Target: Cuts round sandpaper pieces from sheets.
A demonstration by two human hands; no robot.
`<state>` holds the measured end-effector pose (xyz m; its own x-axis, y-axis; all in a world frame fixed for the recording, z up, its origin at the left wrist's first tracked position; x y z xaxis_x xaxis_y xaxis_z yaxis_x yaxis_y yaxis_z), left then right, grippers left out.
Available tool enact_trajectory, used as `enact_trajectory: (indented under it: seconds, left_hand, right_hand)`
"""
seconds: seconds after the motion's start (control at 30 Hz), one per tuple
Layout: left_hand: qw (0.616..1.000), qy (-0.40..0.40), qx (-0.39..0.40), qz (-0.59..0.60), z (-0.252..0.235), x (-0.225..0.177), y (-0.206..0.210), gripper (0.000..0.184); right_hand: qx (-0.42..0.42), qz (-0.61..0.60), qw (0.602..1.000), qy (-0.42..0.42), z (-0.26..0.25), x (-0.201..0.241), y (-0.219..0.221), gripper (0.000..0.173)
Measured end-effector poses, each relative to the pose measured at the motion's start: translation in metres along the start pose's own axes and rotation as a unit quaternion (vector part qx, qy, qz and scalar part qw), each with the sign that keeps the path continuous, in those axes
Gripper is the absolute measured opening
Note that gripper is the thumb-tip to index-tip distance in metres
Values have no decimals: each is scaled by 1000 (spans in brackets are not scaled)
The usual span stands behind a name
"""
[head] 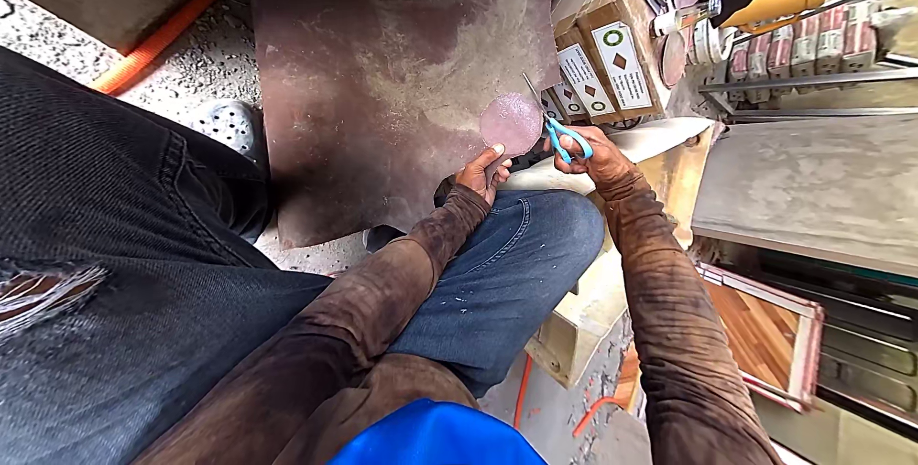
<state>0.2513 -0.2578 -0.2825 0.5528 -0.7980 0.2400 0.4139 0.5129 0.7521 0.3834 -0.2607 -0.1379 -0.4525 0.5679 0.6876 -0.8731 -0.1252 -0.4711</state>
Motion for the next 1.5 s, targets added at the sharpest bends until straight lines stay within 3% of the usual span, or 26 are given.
enact_trajectory:
  seconds: [0.47,0.67,0.77,0.87,1.0,1.1,1.2,1.37,1.5]
  left_hand:
    - [1000,16,9,-5,2,-11,3,10]
    - [999,37,20,-18,5,-23,11,10]
    - [998,53,34,-12,9,-31,23,10]
    - [997,54,52,-6,19,-26,34,10]
    - [996,56,68,-27,33,-15,49,9]
    - [993,68,77,-63,44,-10,53,9]
    - [990,95,69,-82,48,-16,52,8]
    - [975,147,39,-160,62,-38,73,11]
    - [909,221,93,-342,82,-70,117,17]
  right_hand:
    - [-40,29,998,-26,-2,9,-5,27]
    - [61,140,980,126,23,12,6,52]
    - [-8,189,974,122,68,27,-15,46]
    - [-156,162,972,70,104,52,-36,27]
    - [-301,-16,953,38,73,68,-34,42]
    - [-325,-60,942,59,24,71,-26,56]
    - [-351,-16,936,29,-5,83,-23,43]
    - [-430,-30,901,-51,10,93,-27,45]
    - [-487,-75,865,-92,32,107,-40,46]
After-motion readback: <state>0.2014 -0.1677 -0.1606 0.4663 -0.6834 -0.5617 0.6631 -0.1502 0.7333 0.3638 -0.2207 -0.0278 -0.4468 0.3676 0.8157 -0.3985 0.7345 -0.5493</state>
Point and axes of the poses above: each hand's wrist, its own z-axis away from the middle knuckle, its own y-axis out of the palm, x = y × z, the point moved 9 cm from there along -z, towards the middle knuckle, and after that the axes turned 7 degrees about z, right-handed, at the moved point
